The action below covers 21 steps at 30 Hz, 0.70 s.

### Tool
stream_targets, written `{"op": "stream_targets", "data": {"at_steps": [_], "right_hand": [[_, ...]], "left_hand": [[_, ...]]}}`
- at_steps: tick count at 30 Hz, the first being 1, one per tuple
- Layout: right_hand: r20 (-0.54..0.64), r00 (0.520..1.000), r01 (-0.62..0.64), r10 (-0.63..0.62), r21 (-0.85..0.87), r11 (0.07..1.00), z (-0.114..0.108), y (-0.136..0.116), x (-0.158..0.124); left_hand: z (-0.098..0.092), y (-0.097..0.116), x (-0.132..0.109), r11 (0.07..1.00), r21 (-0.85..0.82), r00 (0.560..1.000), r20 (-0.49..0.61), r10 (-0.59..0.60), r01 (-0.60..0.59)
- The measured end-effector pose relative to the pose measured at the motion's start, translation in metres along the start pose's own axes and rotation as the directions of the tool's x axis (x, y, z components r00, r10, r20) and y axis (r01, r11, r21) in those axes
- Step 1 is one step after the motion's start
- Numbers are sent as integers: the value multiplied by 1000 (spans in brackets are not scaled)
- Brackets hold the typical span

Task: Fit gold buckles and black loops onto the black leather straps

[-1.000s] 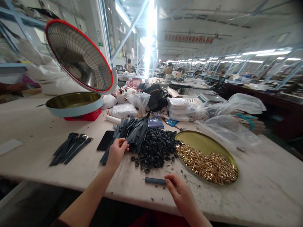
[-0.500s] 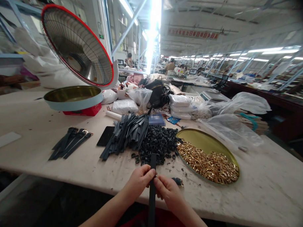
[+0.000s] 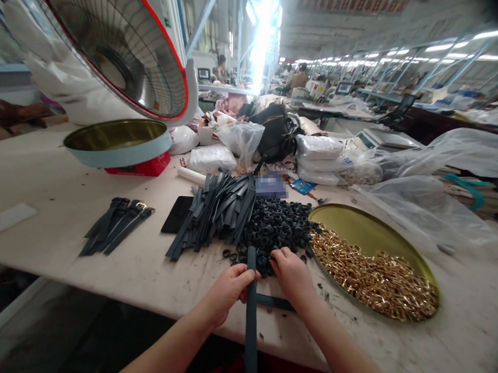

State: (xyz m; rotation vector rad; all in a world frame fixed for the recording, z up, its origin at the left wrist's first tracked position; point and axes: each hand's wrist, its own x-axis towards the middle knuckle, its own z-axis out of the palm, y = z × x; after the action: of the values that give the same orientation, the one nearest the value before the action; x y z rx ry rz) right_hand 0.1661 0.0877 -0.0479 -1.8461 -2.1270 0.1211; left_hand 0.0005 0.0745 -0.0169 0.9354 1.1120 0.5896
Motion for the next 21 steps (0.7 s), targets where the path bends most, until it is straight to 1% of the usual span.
{"op": "stream_targets", "data": {"at_steps": [2, 3, 5, 6, 7, 9, 11, 13, 15, 18, 21], "right_hand": [[0, 999, -40, 41, 131, 991, 0, 0, -3], [3, 997, -73, 74, 216, 974, -1, 0, -3], [12, 991, -132, 137, 360, 924, -2, 1, -3], [15, 987, -149, 157, 406, 902, -3, 1, -3], [14, 985, -159, 170, 436, 886, -4, 2, -2], [14, 981, -175, 194, 500, 848, -5, 3, -2], [34, 973, -205, 230, 593, 779, -6, 5, -5], [93, 962, -248, 258, 697, 673, -8, 6, -12], [173, 948, -296, 268, 792, 534, -10, 5, -21], [257, 926, -343, 276, 880, 329, -16, -1, -38], [302, 906, -362, 295, 915, 176, -24, -6, -53]], "left_hand": [[0, 0, 4, 1000, -5, 1000, -8, 19, -19], [1, 2, 6, 999, -12, 999, -18, 50, -50], [2, 8, 10, 988, -14, 987, -51, 154, -155], [2, 12, 11, 975, 15, 973, -67, 222, -221], [2, 16, 12, 956, 75, 955, -72, 287, -282], [1, 20, 11, 894, 267, 922, -42, 384, -360], [0, 18, 7, 808, 457, 913, 19, 407, -370], [1, 9, -1, 743, 572, 922, 62, 382, -346], [5, -1, -9, 707, 629, 932, 78, 355, -322], [13, -10, -20, 692, 652, 938, 90, 335, -310], [19, -9, -30, 708, 634, 940, 98, 326, -311]]}}
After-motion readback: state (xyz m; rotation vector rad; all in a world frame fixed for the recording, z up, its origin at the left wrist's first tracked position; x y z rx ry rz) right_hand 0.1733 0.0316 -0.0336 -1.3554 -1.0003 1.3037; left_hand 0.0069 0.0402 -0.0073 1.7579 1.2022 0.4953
